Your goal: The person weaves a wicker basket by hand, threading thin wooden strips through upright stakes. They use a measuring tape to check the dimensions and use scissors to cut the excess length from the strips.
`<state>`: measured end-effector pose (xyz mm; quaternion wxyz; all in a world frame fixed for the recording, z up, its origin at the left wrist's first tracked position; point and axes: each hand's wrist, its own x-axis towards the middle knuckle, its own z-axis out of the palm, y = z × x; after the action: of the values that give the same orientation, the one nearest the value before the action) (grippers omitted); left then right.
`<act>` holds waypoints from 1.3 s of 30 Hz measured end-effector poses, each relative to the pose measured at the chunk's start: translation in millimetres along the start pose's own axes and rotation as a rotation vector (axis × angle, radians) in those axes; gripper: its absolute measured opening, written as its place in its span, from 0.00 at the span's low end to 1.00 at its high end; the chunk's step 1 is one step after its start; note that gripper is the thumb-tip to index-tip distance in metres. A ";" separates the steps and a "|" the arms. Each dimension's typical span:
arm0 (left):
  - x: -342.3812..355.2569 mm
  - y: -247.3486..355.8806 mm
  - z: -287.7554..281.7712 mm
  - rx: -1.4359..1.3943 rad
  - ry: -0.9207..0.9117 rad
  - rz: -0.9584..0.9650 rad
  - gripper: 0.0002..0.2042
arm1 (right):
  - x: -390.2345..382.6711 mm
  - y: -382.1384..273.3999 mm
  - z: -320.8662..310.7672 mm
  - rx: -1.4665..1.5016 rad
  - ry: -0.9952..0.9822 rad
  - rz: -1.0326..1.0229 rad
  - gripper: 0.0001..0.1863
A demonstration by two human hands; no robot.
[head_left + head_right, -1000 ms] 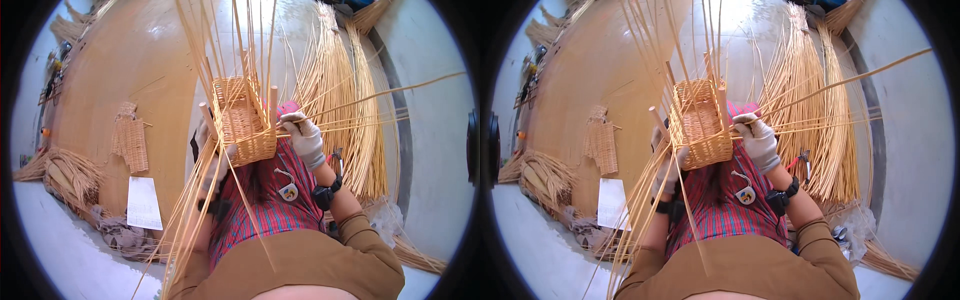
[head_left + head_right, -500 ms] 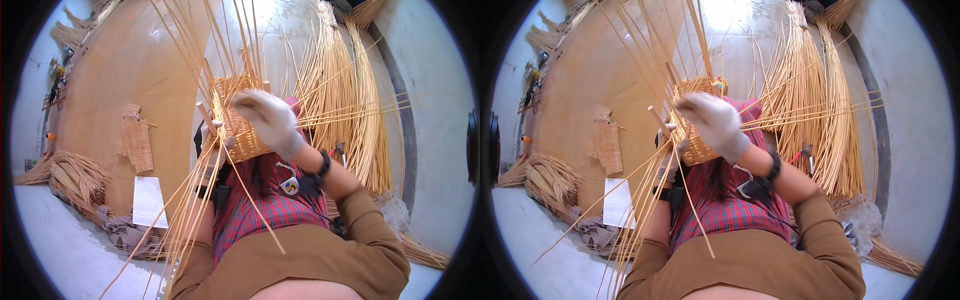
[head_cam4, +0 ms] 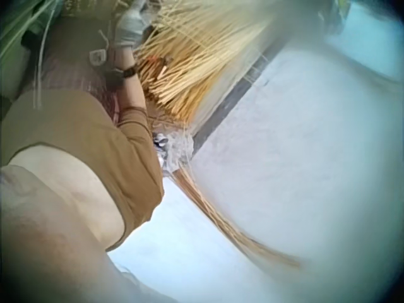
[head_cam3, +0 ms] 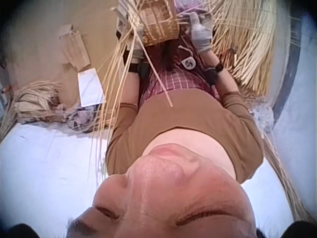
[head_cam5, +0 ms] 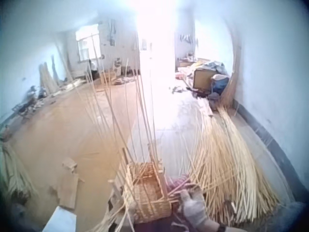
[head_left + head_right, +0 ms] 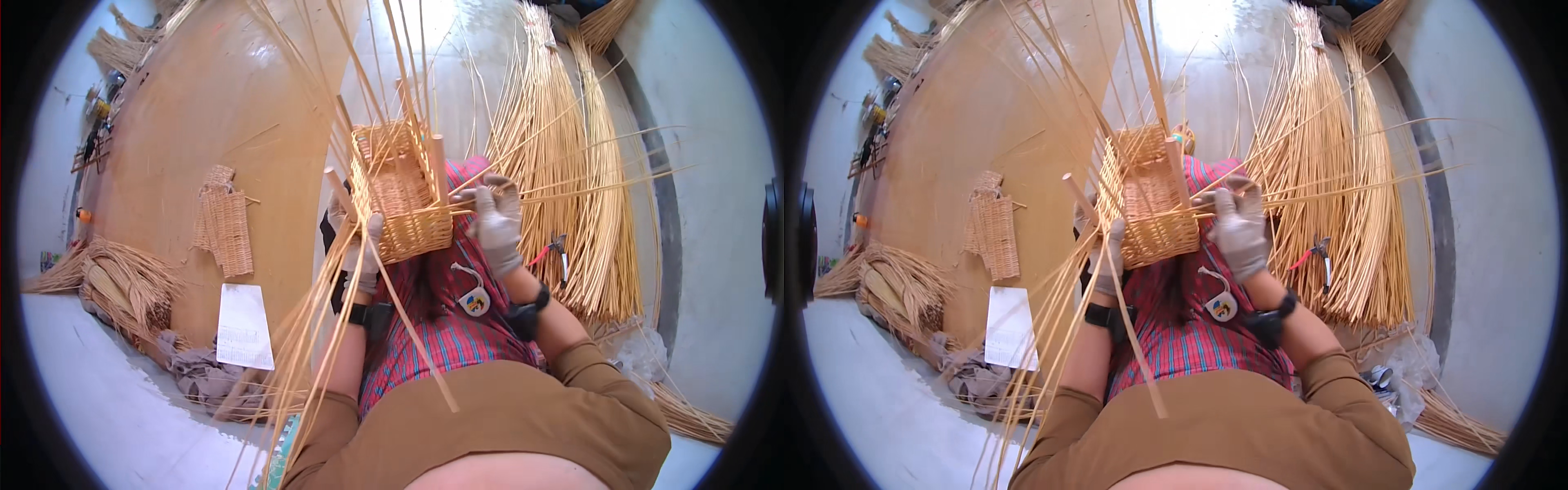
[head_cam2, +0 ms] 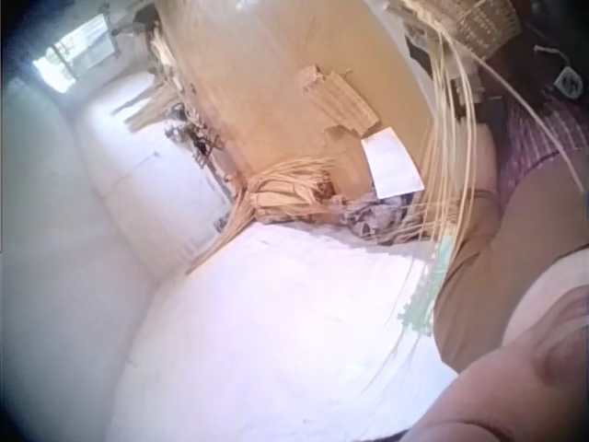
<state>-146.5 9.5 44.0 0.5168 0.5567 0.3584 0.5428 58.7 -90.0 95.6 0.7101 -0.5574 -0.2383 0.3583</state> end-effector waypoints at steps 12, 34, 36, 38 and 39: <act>-4.5 37.2 40.1 0.472 -0.315 -0.198 0.17 | -6.5 -21.1 -35.2 -0.042 0.070 0.053 0.07; -23.7 46.0 69.5 0.837 -0.249 0.421 0.48 | 117.8 -3.6 -47.9 -0.134 0.048 -0.007 0.10; -16.9 17.8 61.0 0.874 -0.249 0.527 0.51 | 122.5 -5.9 -54.0 0.058 -0.044 0.023 0.12; -24.0 15.8 53.6 0.910 -0.255 0.527 0.51 | 88.1 -32.6 -44.8 0.055 -0.185 -0.067 0.13; -17.8 18.3 54.3 0.926 -0.235 0.551 0.51 | 69.1 -51.3 -37.3 0.046 -0.271 -0.148 0.15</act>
<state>-99.2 -21.5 64.2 0.0930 0.8559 0.3405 0.3779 142.2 -66.0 130.9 0.7085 -0.4685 -0.3639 0.3822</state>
